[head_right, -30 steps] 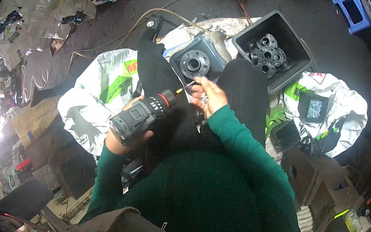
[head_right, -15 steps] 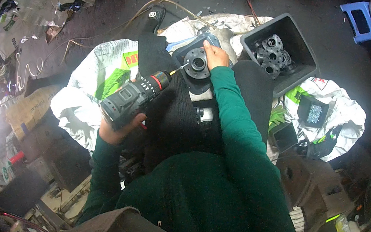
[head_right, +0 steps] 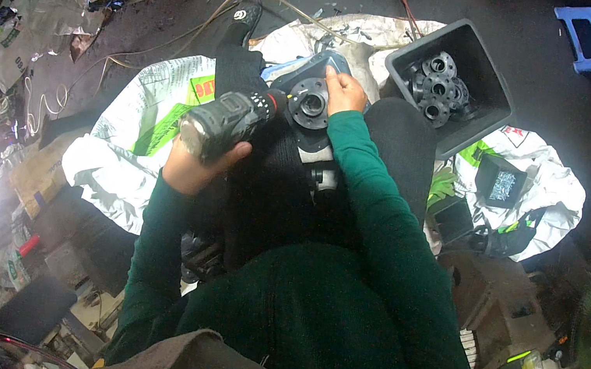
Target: The person sits on the floor and uses a cordless drill to fasten screws into a metal mechanical part. They repeatedly pick up screws from a nearby container, align them, and drive them into the part resting on their lap.
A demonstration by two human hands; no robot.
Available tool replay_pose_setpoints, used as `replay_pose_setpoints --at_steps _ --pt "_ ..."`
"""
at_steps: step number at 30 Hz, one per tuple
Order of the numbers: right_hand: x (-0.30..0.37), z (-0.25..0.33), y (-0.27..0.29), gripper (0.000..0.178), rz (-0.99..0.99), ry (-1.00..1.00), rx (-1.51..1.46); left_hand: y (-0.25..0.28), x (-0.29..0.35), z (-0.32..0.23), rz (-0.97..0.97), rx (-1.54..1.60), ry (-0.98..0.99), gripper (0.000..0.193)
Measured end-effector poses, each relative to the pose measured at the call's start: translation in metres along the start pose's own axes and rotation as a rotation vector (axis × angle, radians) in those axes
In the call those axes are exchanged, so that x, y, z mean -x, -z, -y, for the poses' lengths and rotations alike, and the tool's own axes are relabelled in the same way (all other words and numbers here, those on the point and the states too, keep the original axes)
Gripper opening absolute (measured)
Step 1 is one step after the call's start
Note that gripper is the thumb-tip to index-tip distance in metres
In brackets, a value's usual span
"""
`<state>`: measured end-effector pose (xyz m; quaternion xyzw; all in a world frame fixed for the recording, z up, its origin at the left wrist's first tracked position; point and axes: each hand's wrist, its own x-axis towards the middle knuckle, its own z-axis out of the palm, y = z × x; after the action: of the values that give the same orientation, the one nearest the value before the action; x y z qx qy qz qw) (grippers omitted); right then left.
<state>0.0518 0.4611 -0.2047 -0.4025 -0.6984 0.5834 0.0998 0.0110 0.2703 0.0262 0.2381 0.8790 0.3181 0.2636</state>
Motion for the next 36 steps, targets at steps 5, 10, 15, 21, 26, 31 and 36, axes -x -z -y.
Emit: replay_pose_setpoints --at_steps 5,10,15,21,26,31,36 --pt "0.004 -0.001 0.0 0.045 -0.116 0.073 0.092 -0.012 -0.023 -0.007 -0.004 0.009 0.021 0.053" --pt "0.004 0.0 -0.004 0.043 -0.094 0.007 -0.076 -0.011 -0.034 -0.017 0.003 -0.072 0.063 0.057" --pt "0.003 -0.004 -0.006 0.041 -0.077 -0.037 -0.072 -0.012 -0.039 -0.019 0.015 -0.058 -0.005 0.054" --pt "-0.002 -0.004 -0.007 0.041 -0.036 -0.059 -0.029 -0.02 -0.046 -0.029 0.048 -0.133 -0.024 0.049" --pt "-0.001 0.0 -0.003 0.039 -0.013 -0.093 0.012 -0.021 -0.062 -0.037 0.169 -0.376 -0.012 0.048" --pt "0.0 0.004 -0.003 0.037 -0.037 -0.098 0.003 -0.018 -0.077 -0.028 0.266 -0.433 -0.095 0.047" --pt "0.0 0.004 -0.005 0.036 -0.053 -0.055 0.005 -0.02 -0.086 -0.018 0.312 -0.42 -0.119 0.049"
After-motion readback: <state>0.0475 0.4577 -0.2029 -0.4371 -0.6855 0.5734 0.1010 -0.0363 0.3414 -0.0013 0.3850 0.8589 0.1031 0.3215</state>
